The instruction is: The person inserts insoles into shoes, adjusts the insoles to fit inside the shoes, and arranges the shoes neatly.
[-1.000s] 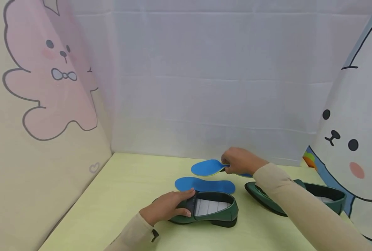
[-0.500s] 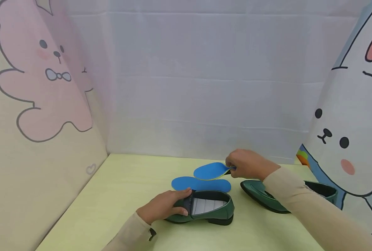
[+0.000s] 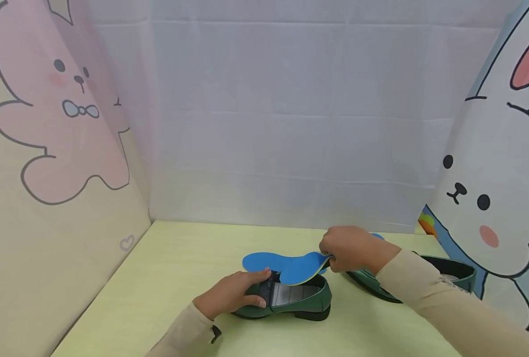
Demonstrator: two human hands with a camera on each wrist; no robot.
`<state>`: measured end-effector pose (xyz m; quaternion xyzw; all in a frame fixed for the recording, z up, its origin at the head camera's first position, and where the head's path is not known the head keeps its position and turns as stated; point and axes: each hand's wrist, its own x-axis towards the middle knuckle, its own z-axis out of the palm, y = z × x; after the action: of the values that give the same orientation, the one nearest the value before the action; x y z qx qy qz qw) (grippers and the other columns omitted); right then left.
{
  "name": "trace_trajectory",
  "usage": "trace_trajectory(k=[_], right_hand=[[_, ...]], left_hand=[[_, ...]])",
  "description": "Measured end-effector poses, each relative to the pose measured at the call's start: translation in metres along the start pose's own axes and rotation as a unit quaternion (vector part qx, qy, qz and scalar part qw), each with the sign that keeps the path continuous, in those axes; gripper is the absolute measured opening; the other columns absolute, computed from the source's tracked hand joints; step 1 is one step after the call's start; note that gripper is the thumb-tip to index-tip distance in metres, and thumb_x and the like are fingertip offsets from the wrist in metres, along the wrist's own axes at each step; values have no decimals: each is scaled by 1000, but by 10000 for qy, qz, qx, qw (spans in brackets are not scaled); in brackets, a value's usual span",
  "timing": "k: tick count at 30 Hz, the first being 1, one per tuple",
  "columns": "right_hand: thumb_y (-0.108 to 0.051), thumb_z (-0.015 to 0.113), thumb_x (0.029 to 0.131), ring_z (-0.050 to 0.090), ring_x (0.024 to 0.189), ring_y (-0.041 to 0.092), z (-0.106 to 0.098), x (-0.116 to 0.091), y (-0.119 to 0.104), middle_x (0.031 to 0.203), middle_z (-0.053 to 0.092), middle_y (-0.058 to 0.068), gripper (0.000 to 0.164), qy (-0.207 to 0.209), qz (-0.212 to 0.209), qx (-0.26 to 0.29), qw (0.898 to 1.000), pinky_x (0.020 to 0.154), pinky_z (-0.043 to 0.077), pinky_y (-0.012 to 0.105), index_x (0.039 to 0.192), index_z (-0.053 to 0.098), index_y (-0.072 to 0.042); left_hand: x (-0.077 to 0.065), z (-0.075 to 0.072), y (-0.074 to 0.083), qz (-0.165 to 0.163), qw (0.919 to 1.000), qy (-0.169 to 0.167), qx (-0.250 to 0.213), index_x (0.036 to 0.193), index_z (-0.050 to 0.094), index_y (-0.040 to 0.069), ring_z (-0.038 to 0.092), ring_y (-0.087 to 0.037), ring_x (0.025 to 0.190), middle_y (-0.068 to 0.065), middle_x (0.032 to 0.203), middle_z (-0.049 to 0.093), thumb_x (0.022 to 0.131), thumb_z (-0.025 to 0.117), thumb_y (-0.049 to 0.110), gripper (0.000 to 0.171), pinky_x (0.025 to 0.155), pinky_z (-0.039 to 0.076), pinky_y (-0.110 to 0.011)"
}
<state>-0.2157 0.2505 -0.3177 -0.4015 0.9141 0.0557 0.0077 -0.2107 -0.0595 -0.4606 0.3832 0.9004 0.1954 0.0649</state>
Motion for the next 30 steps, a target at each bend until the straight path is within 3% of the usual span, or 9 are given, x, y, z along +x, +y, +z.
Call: trace_trajectory(k=[7, 17, 30], right_hand=[[1, 54, 72, 31, 64, 12, 1, 2, -16, 68, 38, -8, 25, -210, -29, 14, 9998, 55, 23, 34, 70, 54, -24], [3, 55, 68, 32, 62, 12, 12, 9, -24, 67, 39, -9, 26, 63, -275, -164, 9995, 54, 27, 32, 65, 51, -22], [-1, 62, 72, 35, 61, 12, 27, 25, -32, 67, 41, -8, 19, -61, -216, -182, 9996, 53, 31, 31, 69, 57, -19]], left_hand=[[2, 3, -1, -122, 9999, -42, 17, 146, 30, 27, 41, -15, 125, 6, 148, 31, 81, 50, 61, 76, 91, 44, -32], [3, 3, -1, -96, 9999, 2, -130, 145, 31, 26, 37, -12, 127, 6, 147, 32, 81, 51, 59, 76, 93, 43, -29], [4, 3, 1, -81, 9990, -22, -429, 145, 33, 20, 38, -13, 127, 4, 147, 33, 81, 55, 54, 76, 97, 37, -23]])
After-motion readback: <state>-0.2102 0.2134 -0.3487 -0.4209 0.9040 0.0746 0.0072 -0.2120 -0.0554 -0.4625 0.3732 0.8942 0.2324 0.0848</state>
